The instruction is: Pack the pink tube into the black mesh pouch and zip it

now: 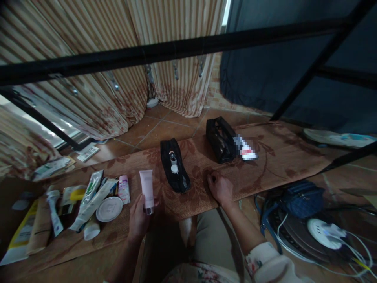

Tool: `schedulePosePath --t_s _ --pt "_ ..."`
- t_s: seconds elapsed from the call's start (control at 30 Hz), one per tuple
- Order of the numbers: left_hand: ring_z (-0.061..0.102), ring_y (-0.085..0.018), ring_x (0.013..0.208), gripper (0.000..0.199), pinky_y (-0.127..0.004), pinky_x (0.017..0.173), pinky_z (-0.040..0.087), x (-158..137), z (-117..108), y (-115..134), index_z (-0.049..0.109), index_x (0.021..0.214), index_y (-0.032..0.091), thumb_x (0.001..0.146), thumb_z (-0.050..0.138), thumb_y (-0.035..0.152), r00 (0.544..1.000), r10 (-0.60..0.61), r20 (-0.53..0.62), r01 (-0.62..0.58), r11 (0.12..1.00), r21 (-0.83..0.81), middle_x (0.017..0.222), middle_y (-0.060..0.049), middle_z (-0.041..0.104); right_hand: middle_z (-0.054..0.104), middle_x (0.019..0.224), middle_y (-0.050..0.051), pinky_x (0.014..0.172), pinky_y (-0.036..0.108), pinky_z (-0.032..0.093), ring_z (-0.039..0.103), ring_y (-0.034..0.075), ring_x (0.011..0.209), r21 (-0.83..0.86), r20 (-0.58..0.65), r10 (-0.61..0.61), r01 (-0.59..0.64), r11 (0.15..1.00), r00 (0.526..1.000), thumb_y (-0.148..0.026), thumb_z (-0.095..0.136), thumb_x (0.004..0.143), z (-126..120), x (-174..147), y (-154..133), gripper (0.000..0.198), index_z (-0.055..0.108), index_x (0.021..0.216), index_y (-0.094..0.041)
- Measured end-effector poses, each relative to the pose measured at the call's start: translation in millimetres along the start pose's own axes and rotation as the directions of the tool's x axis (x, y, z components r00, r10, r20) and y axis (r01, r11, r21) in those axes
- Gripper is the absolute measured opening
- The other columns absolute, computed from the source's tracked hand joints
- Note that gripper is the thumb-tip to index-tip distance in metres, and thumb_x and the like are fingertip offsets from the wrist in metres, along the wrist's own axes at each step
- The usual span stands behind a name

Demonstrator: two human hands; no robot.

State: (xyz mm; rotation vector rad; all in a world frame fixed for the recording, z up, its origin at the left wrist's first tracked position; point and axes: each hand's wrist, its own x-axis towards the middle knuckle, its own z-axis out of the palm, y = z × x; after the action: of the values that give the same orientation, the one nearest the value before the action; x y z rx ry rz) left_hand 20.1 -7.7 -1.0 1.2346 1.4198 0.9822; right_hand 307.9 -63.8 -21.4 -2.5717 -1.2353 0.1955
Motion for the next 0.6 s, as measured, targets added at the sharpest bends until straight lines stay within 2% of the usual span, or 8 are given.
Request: schedulePosePath --t_s 0.13,0.3,0.4,0.5,0.6 --pt "0.065 -0.019 0.075 0.05 -0.029 0.067 0.052 2 0 -7 0.059 0.115 0.017 0.076 0.061 0.049 0.997 -0.02 0.075 0.035 0.978 -0.206 0.092 -0.006 0.069 0.069 0.083 0.006 0.057 0.025 0.026 0.061 0.016 0.07 0.003 -0.009 -0.02 0.02 1.0 1.0 -0.044 0.043 0.091 1 1 0 0.033 0.067 0.09 -0.022" --pt "0.063 -0.019 0.09 0.057 -0.028 0.078 0.05 2 5 -13 0.059 0.115 0.016 0.066 0.074 0.041 0.996 0.039 0.078 -0.022 0.978 -0.209 0.103 -0.007 0.067 0.068 0.083 0.006 0.057 0.026 0.027 0.06 0.017 0.072 -0.007 -0.018 -0.02 0.02 1.0 1.0 -0.044 0.041 0.092 3 0 1 0.034 0.066 0.089 -0.022" --pt "0.064 -0.019 0.085 0.057 -0.029 0.075 0.051 2 5 -12 0.06 0.114 0.015 0.064 0.075 0.04 0.996 0.011 0.084 0.005 0.983 -0.186 0.097 -0.007 0.068 0.068 0.081 0.005 0.058 0.026 0.028 0.061 0.016 0.071 0.01 -0.016 -0.022 0.022 1.0 1.0 -0.044 0.04 0.092 3 0 1 0.033 0.066 0.088 -0.023" --pt "0.064 -0.018 0.077 0.057 -0.027 0.069 0.051 3 2 1 0.06 0.113 0.014 0.065 0.074 0.04 0.994 -0.03 0.106 0.051 0.977 -0.205 0.091 -0.006 0.069 0.068 0.08 0.004 0.058 0.026 0.028 0.061 0.016 0.072 0.022 -0.017 -0.038 0.038 0.999 0.999 -0.043 0.039 0.093 3 0 1 0.033 0.065 0.087 -0.023" --pt "0.065 -0.017 0.078 0.054 -0.024 0.066 0.05 1 3 32 0.06 0.113 0.016 0.065 0.073 0.038 0.991 -0.067 0.118 0.1 0.949 -0.3 0.095 -0.005 0.069 0.068 0.079 0.004 0.058 0.026 0.029 0.062 0.016 0.072 0.018 -0.003 -0.045 0.045 0.999 0.999 -0.042 0.038 0.093 3 0 0 0.033 0.064 0.089 -0.023"
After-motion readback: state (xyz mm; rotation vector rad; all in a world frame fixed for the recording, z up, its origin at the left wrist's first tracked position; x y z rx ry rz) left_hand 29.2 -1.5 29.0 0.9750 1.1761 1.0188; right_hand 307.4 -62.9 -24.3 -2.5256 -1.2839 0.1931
